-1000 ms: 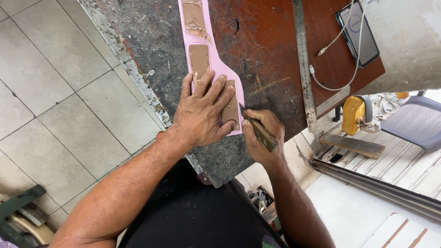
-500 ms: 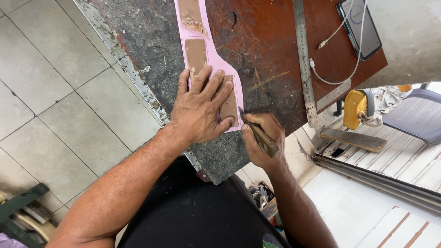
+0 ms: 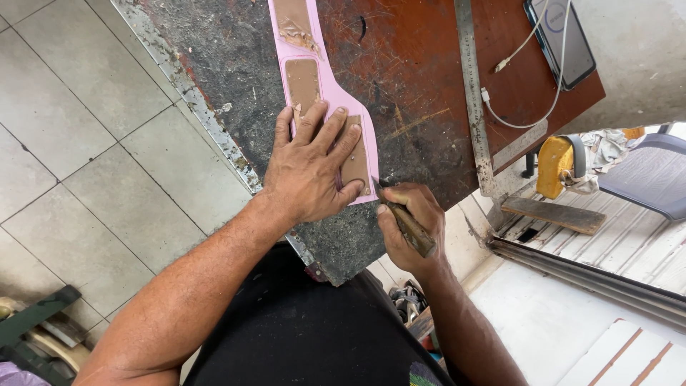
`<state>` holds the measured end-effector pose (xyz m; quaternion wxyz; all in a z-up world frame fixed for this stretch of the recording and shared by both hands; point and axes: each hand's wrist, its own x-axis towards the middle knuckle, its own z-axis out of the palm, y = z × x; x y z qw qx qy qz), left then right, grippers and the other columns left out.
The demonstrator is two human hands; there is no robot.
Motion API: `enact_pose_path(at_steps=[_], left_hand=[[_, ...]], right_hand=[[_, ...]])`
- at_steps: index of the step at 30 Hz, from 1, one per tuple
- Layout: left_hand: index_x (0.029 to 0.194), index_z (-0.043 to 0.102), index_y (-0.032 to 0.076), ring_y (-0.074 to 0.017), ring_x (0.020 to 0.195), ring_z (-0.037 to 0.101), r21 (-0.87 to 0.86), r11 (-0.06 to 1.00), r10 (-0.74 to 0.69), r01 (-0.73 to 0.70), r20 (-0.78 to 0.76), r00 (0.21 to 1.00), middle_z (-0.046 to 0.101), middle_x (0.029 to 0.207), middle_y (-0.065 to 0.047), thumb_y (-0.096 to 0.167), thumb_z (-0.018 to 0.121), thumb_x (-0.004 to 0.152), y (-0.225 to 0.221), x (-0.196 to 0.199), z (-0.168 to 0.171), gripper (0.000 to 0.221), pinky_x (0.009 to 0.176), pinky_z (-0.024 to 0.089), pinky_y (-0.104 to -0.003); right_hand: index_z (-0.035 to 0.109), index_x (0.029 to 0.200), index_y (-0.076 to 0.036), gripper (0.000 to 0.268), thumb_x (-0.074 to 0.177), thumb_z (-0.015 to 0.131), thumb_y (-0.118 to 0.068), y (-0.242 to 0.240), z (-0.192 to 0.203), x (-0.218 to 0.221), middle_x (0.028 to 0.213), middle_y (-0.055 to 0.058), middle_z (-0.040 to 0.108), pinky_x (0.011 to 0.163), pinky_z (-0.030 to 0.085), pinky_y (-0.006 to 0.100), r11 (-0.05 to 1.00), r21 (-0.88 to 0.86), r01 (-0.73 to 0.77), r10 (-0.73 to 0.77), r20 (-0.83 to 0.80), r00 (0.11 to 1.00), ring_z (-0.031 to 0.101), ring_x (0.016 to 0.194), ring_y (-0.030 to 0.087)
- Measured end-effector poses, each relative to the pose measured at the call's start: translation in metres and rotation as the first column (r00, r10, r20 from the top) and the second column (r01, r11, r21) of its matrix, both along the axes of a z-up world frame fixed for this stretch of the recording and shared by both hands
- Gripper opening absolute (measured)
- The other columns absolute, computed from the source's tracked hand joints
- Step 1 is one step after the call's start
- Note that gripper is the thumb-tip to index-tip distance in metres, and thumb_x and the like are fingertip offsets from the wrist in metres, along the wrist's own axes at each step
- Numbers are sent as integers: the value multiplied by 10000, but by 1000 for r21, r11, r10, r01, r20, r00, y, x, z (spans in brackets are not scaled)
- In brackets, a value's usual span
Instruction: Cutting out shoe components from a sheet of material using a hand knife and a template
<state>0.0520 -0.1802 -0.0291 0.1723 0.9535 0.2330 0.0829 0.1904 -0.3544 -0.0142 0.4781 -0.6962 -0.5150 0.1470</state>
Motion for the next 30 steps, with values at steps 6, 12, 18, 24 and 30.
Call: enact_pose_path(at_steps=[6, 12, 18, 24, 30], left_hand=[[1486, 542, 163, -377, 1485, 273, -7, 1000, 1, -1, 4, 1000, 466, 1547, -158, 647, 591, 852, 0, 0, -1, 799, 1161, 117, -680], [1483, 545, 161, -374, 1485, 270, -14, 1000, -3, 3, -11, 1000, 465, 1545, -157, 644, 593, 850, 1, 0, 3, 797, 1163, 107, -676], [1477, 554, 151, -377, 1486, 266, -18, 1000, -4, 4, 1, 1000, 468, 1545, -162, 645, 591, 856, 1, 1, 2, 794, 1162, 102, -677], [1482, 544, 154, -373, 1486, 262, -16, 1000, 0, 0, -10, 1000, 455, 1554, -152, 664, 586, 859, 0, -1, 3, 806, 1169, 115, -671], [1488, 521, 165, -367, 1487, 259, 13, 1000, -6, 6, 0, 1000, 440, 1557, -143, 672, 589, 831, 1, -1, 1, 833, 1166, 124, -678]], right_hand=[[708, 1009, -7, 128, 885, 717, -37, -6, 0, 0, 950, 184, 702, 791, 592, 451, 1000, -21, -9, 10, 46, 999, 747, 940, 402], [702, 1025, -19, 138, 893, 709, -56, -16, -10, 0, 937, 167, 737, 858, 589, 490, 1000, 0, -19, 19, 55, 998, 720, 1057, 427], [693, 993, -16, 112, 886, 703, -48, -24, -6, -4, 914, 191, 737, 856, 589, 533, 999, -6, -32, 32, 108, 994, 713, 1073, 466], [717, 957, -56, 118, 860, 731, -123, -59, -7, -3, 1058, 212, 755, 960, 532, 579, 982, -189, -22, 32, 50, 998, 693, 1116, 480], [787, 914, -29, 145, 782, 775, -87, -61, -4, 32, 1030, 183, 792, 946, 552, 535, 947, -288, -141, 56, -284, 957, 750, 1084, 389]])
